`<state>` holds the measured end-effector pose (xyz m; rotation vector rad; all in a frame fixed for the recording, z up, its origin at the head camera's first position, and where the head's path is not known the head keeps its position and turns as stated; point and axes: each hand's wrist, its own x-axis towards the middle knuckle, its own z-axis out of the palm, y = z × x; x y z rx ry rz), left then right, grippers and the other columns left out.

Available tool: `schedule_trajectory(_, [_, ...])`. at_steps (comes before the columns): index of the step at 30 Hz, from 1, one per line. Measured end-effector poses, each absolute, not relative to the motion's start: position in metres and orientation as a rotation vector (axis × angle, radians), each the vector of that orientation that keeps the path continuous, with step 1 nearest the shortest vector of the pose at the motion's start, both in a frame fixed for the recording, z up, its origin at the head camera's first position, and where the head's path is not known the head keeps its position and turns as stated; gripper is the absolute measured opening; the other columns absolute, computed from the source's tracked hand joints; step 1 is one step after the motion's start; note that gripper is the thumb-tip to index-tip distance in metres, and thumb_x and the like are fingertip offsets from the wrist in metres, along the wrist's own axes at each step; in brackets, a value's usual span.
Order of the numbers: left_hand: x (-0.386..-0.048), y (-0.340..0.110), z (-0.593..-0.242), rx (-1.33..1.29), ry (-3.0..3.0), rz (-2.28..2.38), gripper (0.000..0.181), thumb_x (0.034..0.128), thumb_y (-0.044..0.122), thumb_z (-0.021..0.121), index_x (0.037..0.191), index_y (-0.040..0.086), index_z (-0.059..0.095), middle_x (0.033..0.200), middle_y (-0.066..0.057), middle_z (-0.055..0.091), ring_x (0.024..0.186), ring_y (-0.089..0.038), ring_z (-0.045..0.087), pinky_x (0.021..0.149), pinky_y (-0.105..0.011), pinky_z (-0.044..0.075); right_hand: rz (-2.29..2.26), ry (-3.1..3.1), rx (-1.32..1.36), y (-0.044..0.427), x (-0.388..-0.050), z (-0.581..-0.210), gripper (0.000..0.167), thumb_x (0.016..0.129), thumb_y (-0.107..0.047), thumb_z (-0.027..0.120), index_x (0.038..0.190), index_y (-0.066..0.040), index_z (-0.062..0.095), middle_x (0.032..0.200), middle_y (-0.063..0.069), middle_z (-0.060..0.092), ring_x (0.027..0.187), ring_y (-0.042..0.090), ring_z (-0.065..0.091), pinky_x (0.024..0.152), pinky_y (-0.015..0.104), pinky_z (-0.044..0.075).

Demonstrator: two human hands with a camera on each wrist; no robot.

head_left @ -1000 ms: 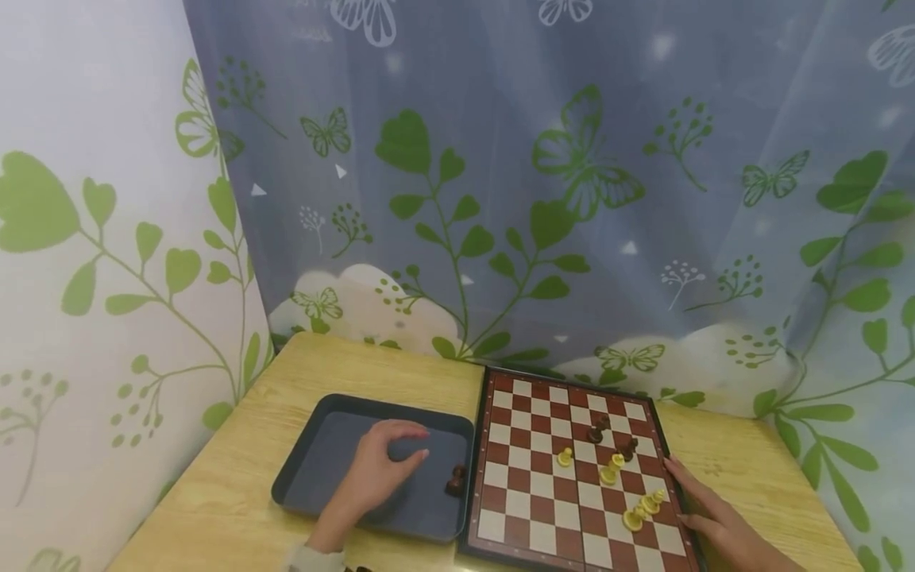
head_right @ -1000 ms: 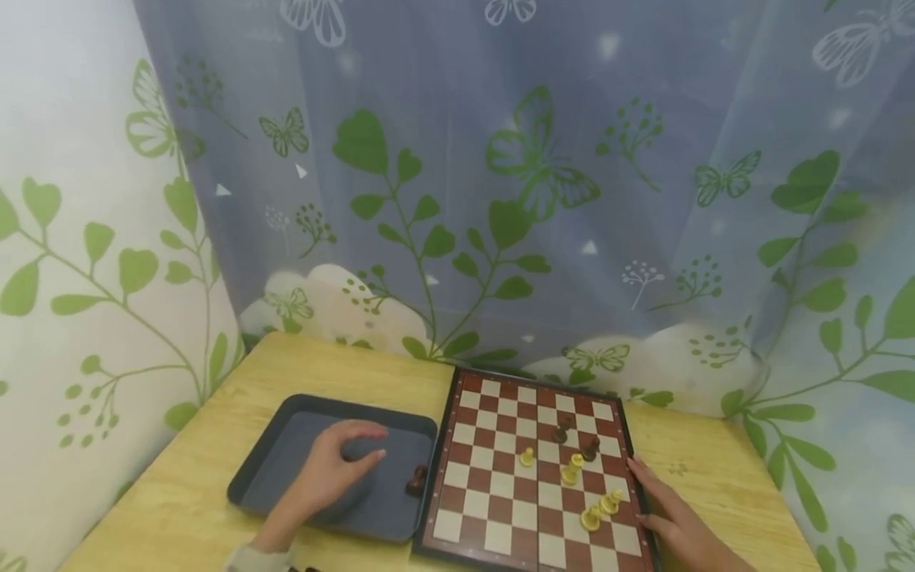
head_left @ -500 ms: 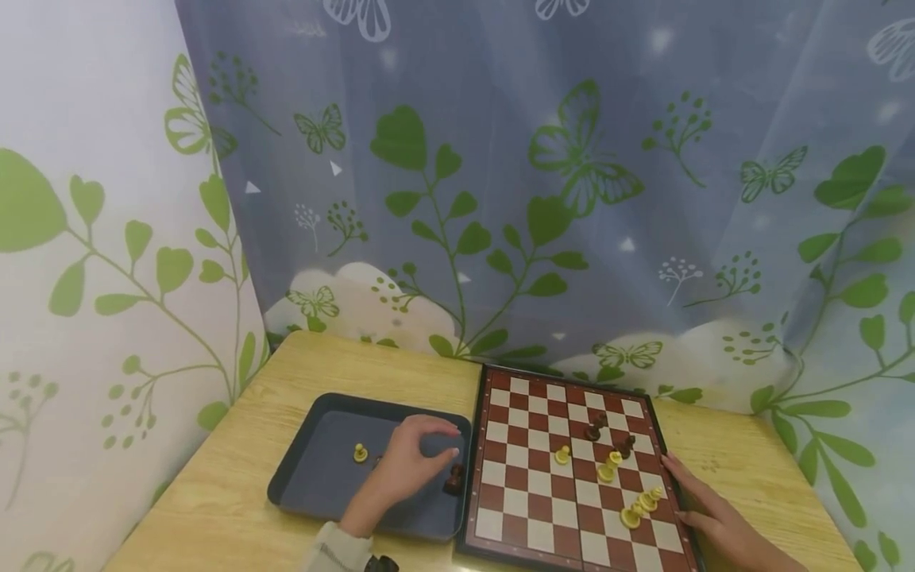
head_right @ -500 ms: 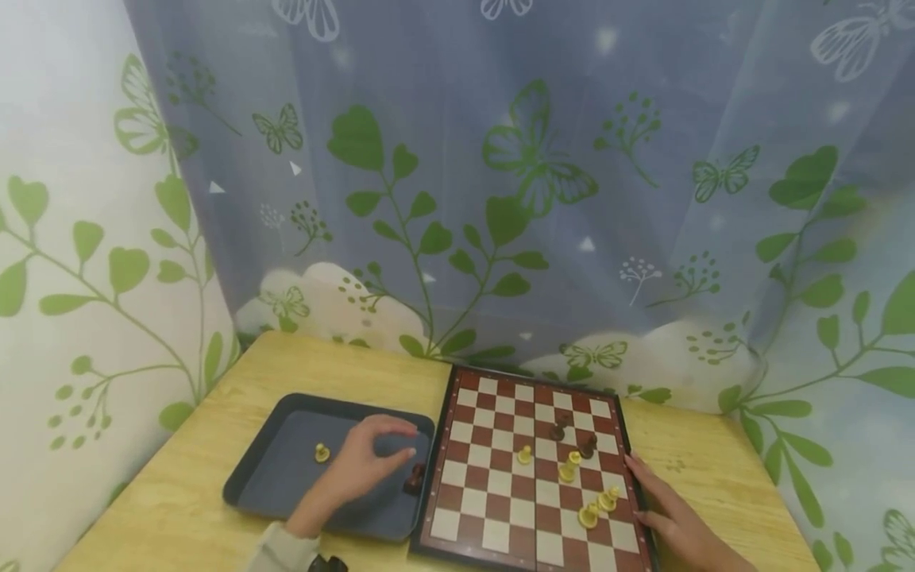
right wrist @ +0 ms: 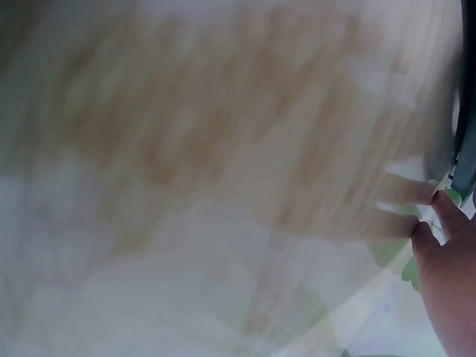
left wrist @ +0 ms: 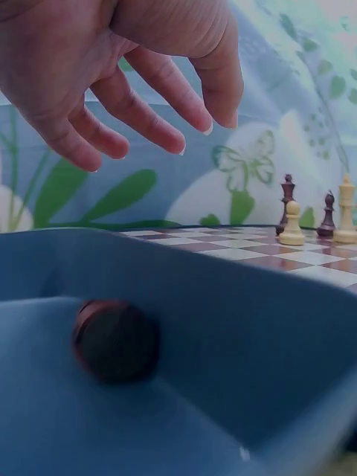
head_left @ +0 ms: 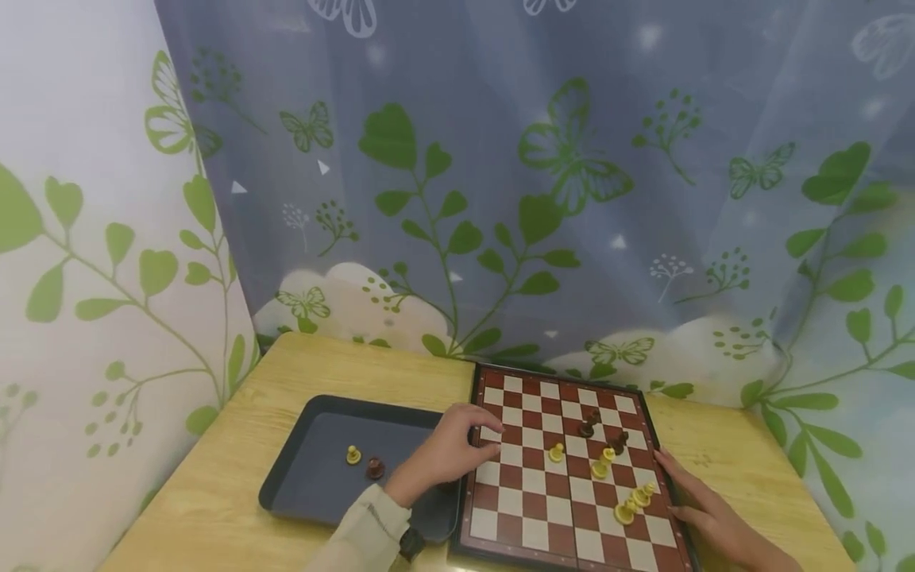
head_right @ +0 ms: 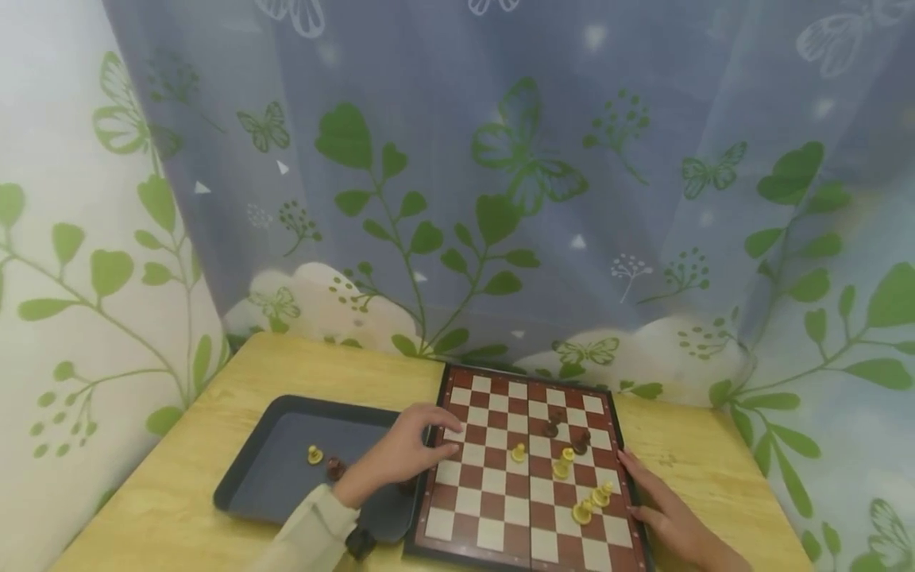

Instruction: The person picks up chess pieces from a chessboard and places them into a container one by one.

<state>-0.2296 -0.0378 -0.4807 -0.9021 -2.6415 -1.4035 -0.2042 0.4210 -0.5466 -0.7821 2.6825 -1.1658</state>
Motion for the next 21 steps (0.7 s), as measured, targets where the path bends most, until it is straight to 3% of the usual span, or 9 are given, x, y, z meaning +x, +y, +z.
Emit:
schedule_trajectory(5, [-0.246,-0.023,-0.479,-1.030,-2.635,-1.404,0.017,0.0948,0.006,0.070,0.111,0.002,0.076,0.116,-0.011,0.073,0.116,-0.031,0.064,0.104,-0.049,0.050,-1.150,2.734,-0.769,0.419,-0.202,-0.546,0.073,0.098,0.001,0.057,0.161,0.000,0.021,0.158,-0.035,0.007,0.134,-0.030,0.009,0.094,0.003,0.032])
schedule_trajectory(8, [-0.252,-0.016,-0.479,-1.049,-2.654,-1.427,0.017,0.0954,0.007,0.070,0.111,0.002,0.076,0.118,-0.012,0.072,0.113,-0.031,0.066,0.101,-0.047,0.053,-1.137,2.732,-0.759,0.419,-0.201,-0.546,0.073,0.098,-0.001,0.058,0.161,-0.001,0.022,0.157,-0.035,0.007,0.134,-0.030,0.009,0.094,0.005,0.034])
schedule_trajectory(10, [-0.255,-0.012,-0.480,-1.028,-2.689,-1.420,0.018,0.0955,0.008,0.070,0.112,0.003,0.076,0.119,-0.010,0.072,0.099,-0.028,0.069,0.097,-0.040,0.054,-1.128,2.723,-0.752,0.420,-0.202,-0.544,0.073,0.098,-0.002,0.059,0.161,-0.001,0.022,0.158,-0.032,0.008,0.134,-0.030,0.009,0.094,0.007,0.036])
schedule_trajectory(12, [-0.257,-0.007,-0.480,-1.009,-2.721,-1.413,0.019,0.0952,0.009,0.071,0.113,0.003,0.076,0.116,-0.011,0.073,0.073,-0.022,0.065,0.086,-0.032,0.054,-1.128,2.709,-0.736,0.420,-0.202,-0.543,0.073,0.098,-0.003,0.059,0.161,-0.001,0.022,0.163,-0.020,0.009,0.133,-0.031,0.009,0.095,0.008,0.037])
schedule_trajectory(13, [-0.258,-0.004,-0.480,-1.003,-2.735,-1.407,0.020,0.0949,0.009,0.072,0.114,0.003,0.076,0.116,-0.011,0.073,0.069,-0.016,0.061,0.083,-0.030,0.053,-1.126,2.708,-0.712,0.420,-0.202,-0.542,0.073,0.098,-0.005,0.059,0.162,-0.003,0.022,0.166,-0.012,0.010,0.132,-0.031,0.010,0.095,0.008,0.038])
schedule_trajectory(15, [-0.260,0.001,-0.480,-0.998,-2.768,-1.412,0.022,0.0948,0.008,0.071,0.115,0.003,0.076,0.113,-0.012,0.074,0.051,-0.012,0.044,0.073,-0.026,0.048,-1.115,2.710,-0.678,0.421,-0.203,-0.541,0.074,0.099,-0.007,0.060,0.162,-0.005,0.022,0.168,0.008,0.013,0.131,-0.032,0.009,0.095,0.009,0.037])
schedule_trajectory(17, [-0.262,0.006,-0.478,-1.002,-2.791,-1.410,0.022,0.0943,0.008,0.072,0.115,0.002,0.075,0.113,-0.013,0.074,0.048,-0.007,0.037,0.070,-0.024,0.046,-1.113,2.718,-0.645,0.421,-0.203,-0.541,0.075,0.098,-0.010,0.061,0.163,-0.008,0.023,0.166,0.023,0.015,0.131,-0.033,0.009,0.096,0.008,0.035])
schedule_trajectory(18, [-0.263,0.009,-0.477,-1.006,-2.803,-1.403,0.022,0.0942,0.008,0.072,0.116,0.002,0.075,0.114,-0.013,0.074,0.048,-0.006,0.039,0.070,-0.024,0.045,-1.106,2.727,-0.644,0.421,-0.203,-0.541,0.075,0.098,-0.011,0.062,0.163,-0.009,0.023,0.166,0.024,0.016,0.130,-0.033,0.008,0.096,0.007,0.033])
schedule_trajectory(21, [-0.265,0.017,-0.476,-1.023,-2.829,-1.386,0.022,0.0935,0.008,0.072,0.114,0.003,0.076,0.120,-0.011,0.072,0.048,-0.009,0.042,0.071,-0.023,0.043,-1.144,2.728,-0.668,0.422,-0.201,-0.544,0.075,0.097,-0.009,0.063,0.162,-0.007,0.024,0.168,0.001,0.014,0.132,-0.031,0.009,0.096,0.002,0.026])
